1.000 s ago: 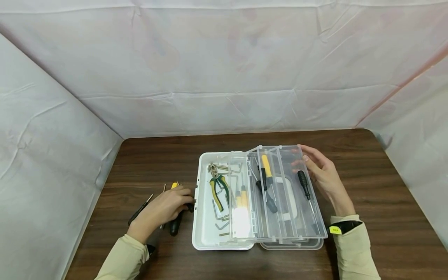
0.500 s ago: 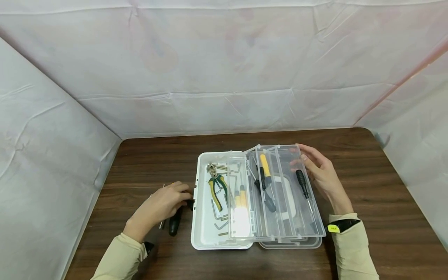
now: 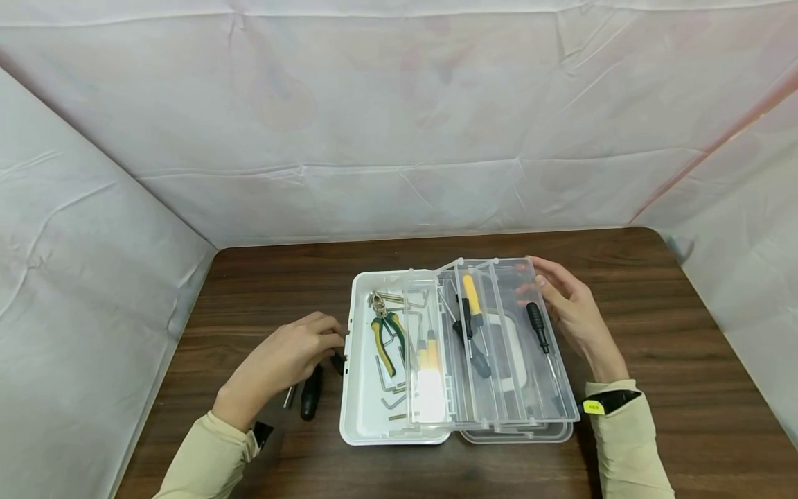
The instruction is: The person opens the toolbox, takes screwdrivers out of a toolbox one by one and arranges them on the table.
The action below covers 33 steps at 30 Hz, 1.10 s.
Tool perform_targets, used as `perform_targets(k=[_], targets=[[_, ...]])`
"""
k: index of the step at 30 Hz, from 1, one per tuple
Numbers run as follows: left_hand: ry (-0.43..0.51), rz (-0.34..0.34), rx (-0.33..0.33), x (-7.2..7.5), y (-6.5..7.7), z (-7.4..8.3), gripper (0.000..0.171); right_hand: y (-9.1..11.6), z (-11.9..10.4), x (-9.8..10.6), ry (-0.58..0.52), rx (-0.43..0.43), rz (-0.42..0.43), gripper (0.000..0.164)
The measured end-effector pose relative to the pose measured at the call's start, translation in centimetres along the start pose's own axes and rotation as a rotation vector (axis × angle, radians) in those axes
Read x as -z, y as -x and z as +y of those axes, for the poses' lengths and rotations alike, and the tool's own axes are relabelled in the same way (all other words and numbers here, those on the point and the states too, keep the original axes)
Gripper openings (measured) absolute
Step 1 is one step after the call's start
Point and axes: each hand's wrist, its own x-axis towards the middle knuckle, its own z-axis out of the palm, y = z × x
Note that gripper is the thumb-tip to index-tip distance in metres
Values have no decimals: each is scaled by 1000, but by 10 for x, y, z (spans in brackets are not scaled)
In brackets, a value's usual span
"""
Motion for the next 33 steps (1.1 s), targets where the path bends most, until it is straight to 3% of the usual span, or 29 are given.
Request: perform_targets(k=[11,18,25,33], targets=[[-74,36,-71,16,-16,10,21,0,1,0,4,13,4,45],[-123,68,-177,24,-34,20,32,0,2,0,-2,17,7,45],[-149,94,-243,28,-54,32,39,0,2,0,-7,16,9,45],[-209,77,-325,35,-80,50,34,-1,2,0,-1,18,4,45]])
